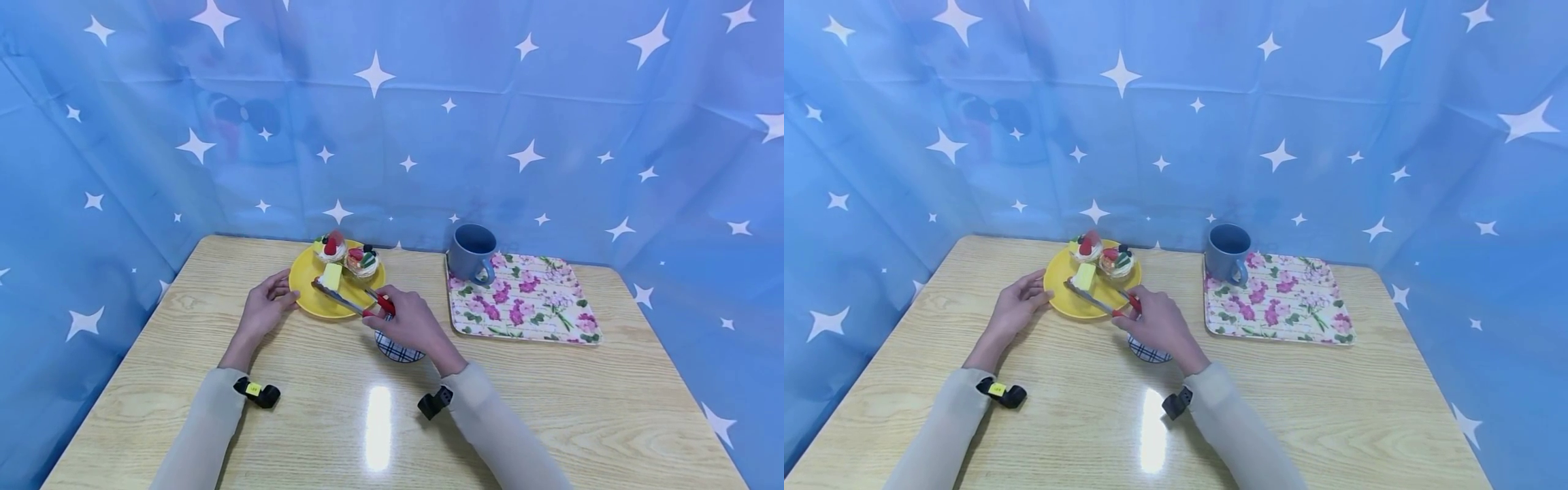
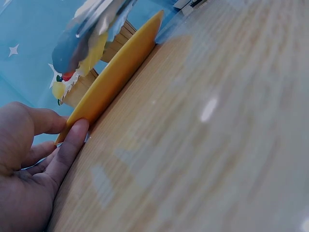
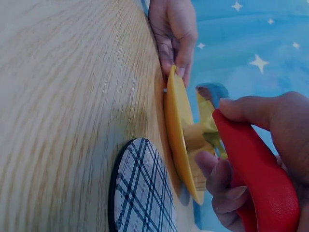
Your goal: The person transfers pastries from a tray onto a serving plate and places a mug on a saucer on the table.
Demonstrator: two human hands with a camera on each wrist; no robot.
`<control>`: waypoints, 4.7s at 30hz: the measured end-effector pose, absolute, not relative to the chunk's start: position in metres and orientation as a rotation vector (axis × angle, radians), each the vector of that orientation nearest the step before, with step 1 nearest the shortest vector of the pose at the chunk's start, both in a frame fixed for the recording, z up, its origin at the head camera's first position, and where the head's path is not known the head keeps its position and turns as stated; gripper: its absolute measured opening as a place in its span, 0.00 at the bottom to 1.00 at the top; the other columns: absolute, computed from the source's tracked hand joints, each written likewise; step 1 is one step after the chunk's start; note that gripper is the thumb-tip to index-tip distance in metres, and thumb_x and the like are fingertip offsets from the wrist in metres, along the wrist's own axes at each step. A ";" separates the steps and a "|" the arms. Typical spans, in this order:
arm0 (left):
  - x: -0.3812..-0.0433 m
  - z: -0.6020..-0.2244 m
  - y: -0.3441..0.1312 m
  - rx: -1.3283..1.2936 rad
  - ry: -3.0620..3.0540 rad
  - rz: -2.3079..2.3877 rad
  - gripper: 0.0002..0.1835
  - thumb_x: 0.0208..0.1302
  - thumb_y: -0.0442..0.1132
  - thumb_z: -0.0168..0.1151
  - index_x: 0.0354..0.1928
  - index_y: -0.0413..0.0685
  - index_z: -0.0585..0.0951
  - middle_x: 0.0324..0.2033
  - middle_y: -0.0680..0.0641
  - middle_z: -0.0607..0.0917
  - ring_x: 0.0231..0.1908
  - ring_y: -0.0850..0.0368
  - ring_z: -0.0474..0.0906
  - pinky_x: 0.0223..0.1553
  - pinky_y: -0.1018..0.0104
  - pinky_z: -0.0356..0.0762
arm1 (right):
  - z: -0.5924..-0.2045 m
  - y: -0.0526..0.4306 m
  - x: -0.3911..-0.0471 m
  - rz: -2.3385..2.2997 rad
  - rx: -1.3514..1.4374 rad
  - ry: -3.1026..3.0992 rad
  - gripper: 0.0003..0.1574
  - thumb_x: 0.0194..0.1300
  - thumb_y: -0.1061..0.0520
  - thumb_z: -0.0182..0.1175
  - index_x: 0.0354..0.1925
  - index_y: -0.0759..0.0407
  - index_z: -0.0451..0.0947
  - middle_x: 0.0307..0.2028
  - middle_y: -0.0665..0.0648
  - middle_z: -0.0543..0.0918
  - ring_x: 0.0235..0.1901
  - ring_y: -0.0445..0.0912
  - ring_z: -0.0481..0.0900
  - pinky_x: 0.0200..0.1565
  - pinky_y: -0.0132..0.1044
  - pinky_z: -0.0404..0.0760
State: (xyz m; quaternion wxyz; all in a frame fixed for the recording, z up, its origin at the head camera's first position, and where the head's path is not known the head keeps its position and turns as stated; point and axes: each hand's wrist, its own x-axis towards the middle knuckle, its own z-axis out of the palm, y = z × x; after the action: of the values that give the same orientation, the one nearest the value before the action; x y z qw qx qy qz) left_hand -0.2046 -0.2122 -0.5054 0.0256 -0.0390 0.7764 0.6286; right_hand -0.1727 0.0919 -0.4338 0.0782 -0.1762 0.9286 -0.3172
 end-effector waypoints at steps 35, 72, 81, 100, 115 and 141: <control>-0.206 -0.503 -0.212 -0.132 2.395 1.959 0.35 0.73 0.35 0.63 0.78 0.50 0.63 0.59 0.35 0.76 0.46 0.65 0.79 0.47 0.72 0.90 | -0.443 0.060 -0.190 -0.823 -0.500 2.770 0.39 0.66 0.38 0.69 0.66 0.58 0.76 0.20 0.50 0.71 0.19 0.43 0.67 0.19 0.31 0.61; -0.204 -0.503 -0.212 -0.140 2.386 1.957 0.34 0.73 0.35 0.62 0.78 0.51 0.64 0.59 0.37 0.75 0.48 0.64 0.78 0.48 0.72 0.90 | -0.424 0.066 -0.162 -0.963 -0.401 2.704 0.39 0.64 0.37 0.70 0.64 0.56 0.75 0.30 0.48 0.82 0.26 0.45 0.77 0.24 0.32 0.73; -0.206 -0.505 -0.213 -0.123 2.376 1.974 0.34 0.73 0.33 0.61 0.78 0.49 0.64 0.60 0.35 0.75 0.46 0.68 0.79 0.47 0.74 0.90 | -0.423 0.066 -0.155 -0.908 -0.449 2.709 0.38 0.65 0.36 0.69 0.64 0.56 0.75 0.28 0.48 0.81 0.22 0.44 0.75 0.20 0.31 0.71; -0.208 -0.507 -0.212 -0.136 2.393 1.960 0.34 0.73 0.34 0.62 0.78 0.49 0.64 0.59 0.36 0.75 0.46 0.66 0.80 0.47 0.73 0.90 | -0.427 0.079 -0.150 -0.872 -0.392 2.717 0.36 0.65 0.37 0.68 0.63 0.54 0.75 0.28 0.49 0.80 0.24 0.45 0.75 0.24 0.32 0.71; -0.206 -0.503 -0.211 -0.118 2.394 1.965 0.34 0.73 0.35 0.62 0.78 0.50 0.64 0.60 0.35 0.75 0.46 0.65 0.80 0.48 0.72 0.90 | -0.433 0.088 -0.150 -0.815 -0.339 2.738 0.38 0.64 0.36 0.69 0.62 0.56 0.76 0.27 0.52 0.77 0.27 0.47 0.73 0.24 0.33 0.67; -0.206 -0.508 -0.210 -0.144 2.411 1.943 0.34 0.73 0.34 0.62 0.78 0.51 0.65 0.58 0.39 0.76 0.49 0.60 0.78 0.47 0.71 0.91 | -0.415 0.098 -0.144 -0.915 -0.326 2.746 0.39 0.63 0.39 0.71 0.65 0.54 0.74 0.30 0.48 0.81 0.27 0.45 0.76 0.26 0.33 0.76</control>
State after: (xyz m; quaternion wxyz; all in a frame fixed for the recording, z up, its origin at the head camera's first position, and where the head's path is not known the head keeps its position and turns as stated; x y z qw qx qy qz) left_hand -0.2062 -0.2105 -0.5077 0.0208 -0.0464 0.7777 0.6266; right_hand -0.1441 0.0979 -0.4146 0.1141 -0.1113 0.9366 -0.3121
